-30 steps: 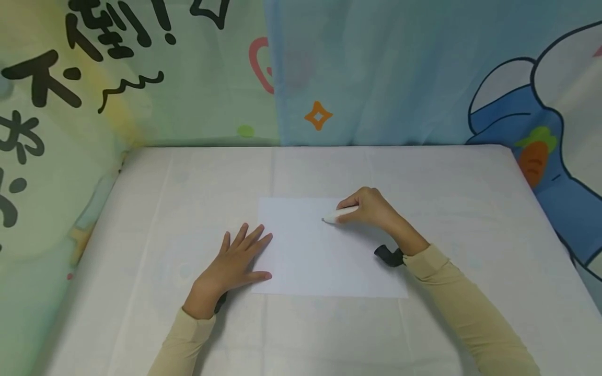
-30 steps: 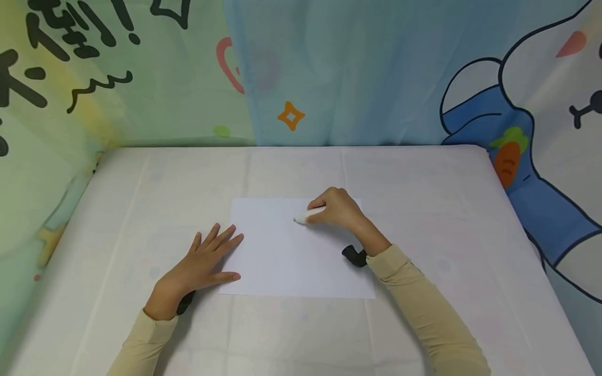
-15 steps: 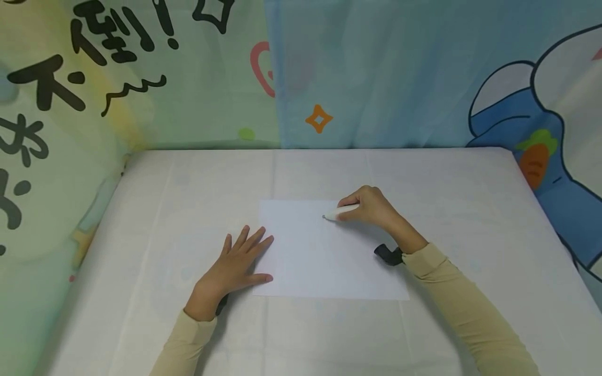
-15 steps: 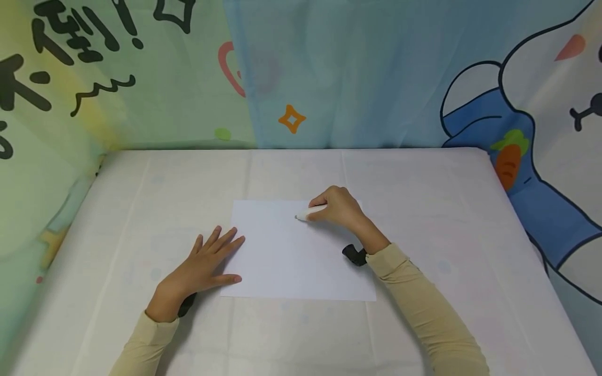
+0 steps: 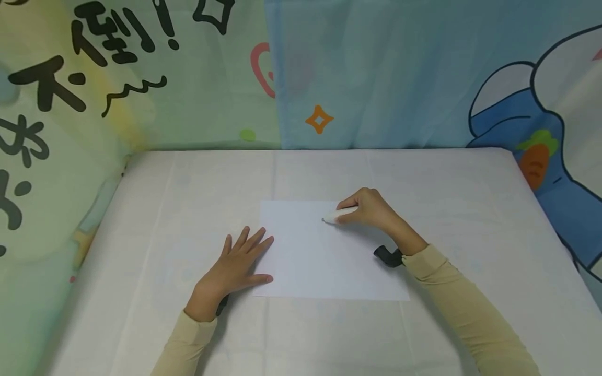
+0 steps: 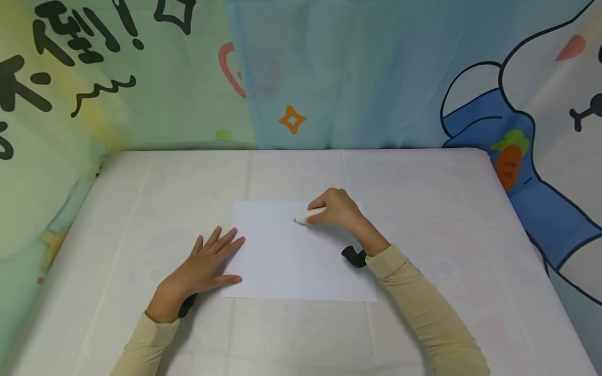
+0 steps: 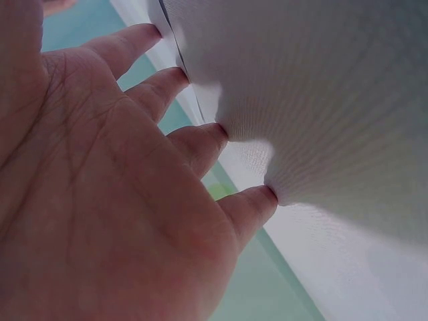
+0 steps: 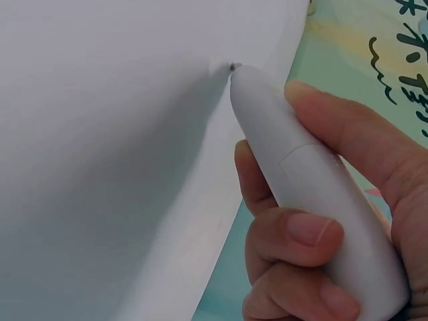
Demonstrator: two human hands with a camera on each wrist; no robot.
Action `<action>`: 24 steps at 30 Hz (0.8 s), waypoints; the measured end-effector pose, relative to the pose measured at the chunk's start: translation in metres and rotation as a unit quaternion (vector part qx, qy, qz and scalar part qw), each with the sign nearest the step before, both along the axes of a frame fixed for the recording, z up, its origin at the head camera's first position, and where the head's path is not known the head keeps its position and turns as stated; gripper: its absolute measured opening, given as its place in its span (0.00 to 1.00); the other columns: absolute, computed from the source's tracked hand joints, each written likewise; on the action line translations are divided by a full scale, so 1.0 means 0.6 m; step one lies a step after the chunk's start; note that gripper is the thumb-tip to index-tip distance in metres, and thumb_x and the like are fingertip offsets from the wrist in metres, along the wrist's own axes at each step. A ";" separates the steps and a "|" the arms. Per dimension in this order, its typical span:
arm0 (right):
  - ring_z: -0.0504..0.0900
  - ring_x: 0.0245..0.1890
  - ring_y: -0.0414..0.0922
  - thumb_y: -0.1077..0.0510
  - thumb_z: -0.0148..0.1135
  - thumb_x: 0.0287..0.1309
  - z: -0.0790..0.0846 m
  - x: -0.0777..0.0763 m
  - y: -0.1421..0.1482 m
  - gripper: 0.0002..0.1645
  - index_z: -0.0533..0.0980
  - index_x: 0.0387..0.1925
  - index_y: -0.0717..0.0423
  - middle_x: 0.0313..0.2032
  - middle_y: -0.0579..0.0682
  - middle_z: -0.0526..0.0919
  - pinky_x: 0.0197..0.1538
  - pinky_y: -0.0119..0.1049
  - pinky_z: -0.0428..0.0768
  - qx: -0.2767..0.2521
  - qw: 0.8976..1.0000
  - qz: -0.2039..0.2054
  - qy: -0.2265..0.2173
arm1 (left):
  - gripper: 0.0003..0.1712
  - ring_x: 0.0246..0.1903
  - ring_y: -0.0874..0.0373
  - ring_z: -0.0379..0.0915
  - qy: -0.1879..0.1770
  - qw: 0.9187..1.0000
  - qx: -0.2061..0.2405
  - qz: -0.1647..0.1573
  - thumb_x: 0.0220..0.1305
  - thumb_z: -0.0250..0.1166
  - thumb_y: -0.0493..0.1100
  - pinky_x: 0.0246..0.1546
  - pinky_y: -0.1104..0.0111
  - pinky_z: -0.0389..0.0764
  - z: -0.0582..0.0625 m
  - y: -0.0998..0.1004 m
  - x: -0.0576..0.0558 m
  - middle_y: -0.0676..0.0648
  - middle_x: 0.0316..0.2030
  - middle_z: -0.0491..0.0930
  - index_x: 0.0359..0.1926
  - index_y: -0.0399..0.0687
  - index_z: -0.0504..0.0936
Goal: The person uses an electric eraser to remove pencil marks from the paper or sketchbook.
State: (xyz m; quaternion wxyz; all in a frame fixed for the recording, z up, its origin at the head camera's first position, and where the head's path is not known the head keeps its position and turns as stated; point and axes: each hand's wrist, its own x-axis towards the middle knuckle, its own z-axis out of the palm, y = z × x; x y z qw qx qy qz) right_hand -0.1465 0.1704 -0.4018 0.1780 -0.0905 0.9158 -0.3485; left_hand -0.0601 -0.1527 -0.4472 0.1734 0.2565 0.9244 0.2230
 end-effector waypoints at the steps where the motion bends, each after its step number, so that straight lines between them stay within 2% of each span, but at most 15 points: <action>1: 0.81 0.48 0.58 0.60 0.74 0.49 0.000 0.000 0.001 0.21 0.83 0.45 0.67 0.48 0.65 0.83 0.38 0.32 0.75 -0.002 1.000 -0.002 0.003 | 0.47 0.75 0.37 0.34 0.000 1.000 -0.001 0.000 0.61 0.66 0.59 0.68 0.36 0.36 0.000 0.000 0.000 0.41 0.75 0.50 0.75 0.47 0.58; 9: 0.81 0.47 0.57 0.61 0.74 0.49 -0.004 -0.002 0.004 0.21 0.83 0.45 0.67 0.48 0.65 0.83 0.38 0.33 0.76 -0.005 1.000 -0.007 0.008 | 0.47 0.75 0.37 0.33 -0.001 1.000 0.000 0.000 0.61 0.66 0.59 0.68 0.36 0.36 -0.001 0.000 0.000 0.41 0.76 0.49 0.75 0.48 0.58; 24: 0.82 0.44 0.55 0.60 0.76 0.47 -0.001 0.013 -0.002 0.19 0.85 0.42 0.66 0.45 0.64 0.85 0.36 0.32 0.74 -0.004 1.000 0.001 -0.001 | 0.47 0.75 0.37 0.34 0.002 1.000 0.000 -0.001 0.61 0.66 0.58 0.68 0.36 0.37 0.000 -0.001 0.001 0.41 0.75 0.50 0.74 0.47 0.58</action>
